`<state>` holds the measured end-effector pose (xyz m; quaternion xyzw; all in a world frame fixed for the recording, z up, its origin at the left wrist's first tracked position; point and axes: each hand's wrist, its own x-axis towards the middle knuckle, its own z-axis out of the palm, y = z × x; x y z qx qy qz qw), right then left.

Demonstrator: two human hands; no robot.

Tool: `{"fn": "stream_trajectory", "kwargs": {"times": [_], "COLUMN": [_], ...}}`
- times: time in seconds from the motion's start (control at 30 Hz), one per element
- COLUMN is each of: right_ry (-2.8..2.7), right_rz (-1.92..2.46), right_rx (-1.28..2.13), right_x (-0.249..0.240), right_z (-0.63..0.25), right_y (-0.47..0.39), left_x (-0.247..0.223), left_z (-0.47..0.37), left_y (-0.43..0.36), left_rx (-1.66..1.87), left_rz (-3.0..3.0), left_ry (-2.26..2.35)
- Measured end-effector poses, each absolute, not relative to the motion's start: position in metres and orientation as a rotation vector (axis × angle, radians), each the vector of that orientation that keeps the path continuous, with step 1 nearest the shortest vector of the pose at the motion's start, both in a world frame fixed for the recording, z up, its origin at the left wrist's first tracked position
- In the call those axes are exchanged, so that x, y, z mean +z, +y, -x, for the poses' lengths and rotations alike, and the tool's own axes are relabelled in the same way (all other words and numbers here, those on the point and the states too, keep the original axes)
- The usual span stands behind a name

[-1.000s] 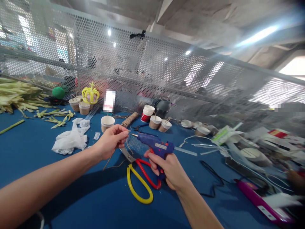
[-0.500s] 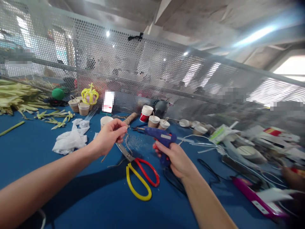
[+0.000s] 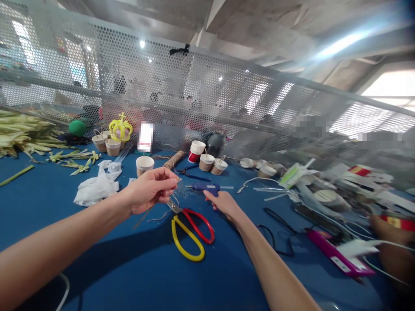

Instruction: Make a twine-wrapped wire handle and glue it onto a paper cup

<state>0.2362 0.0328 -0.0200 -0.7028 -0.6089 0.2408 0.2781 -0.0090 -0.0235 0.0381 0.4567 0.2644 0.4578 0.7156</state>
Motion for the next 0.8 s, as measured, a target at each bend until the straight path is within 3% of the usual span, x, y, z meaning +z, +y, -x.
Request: {"fn": "stream_trajectory", "kwargs": {"times": [0.3, 0.47, 0.8], "right_ry": [-1.729, -1.612, -1.19], "right_rz": [1.841, 1.218, 0.96], "right_rx": [0.346, 1.224, 1.512], "right_x": [-0.002, 0.026, 0.009], "right_z": [-0.221, -0.18, -0.159], "right_y": [0.016, -0.023, -0.042], "left_x": [0.025, 0.02, 0.005], "left_z": [0.006, 0.002, -0.003], "left_y": [-0.029, -0.031, -0.026], "left_rx": [0.908, 0.902, 0.957], "left_rz": [-0.972, -1.014, -1.124], "left_ry": [0.562, 0.578, 0.681]}}
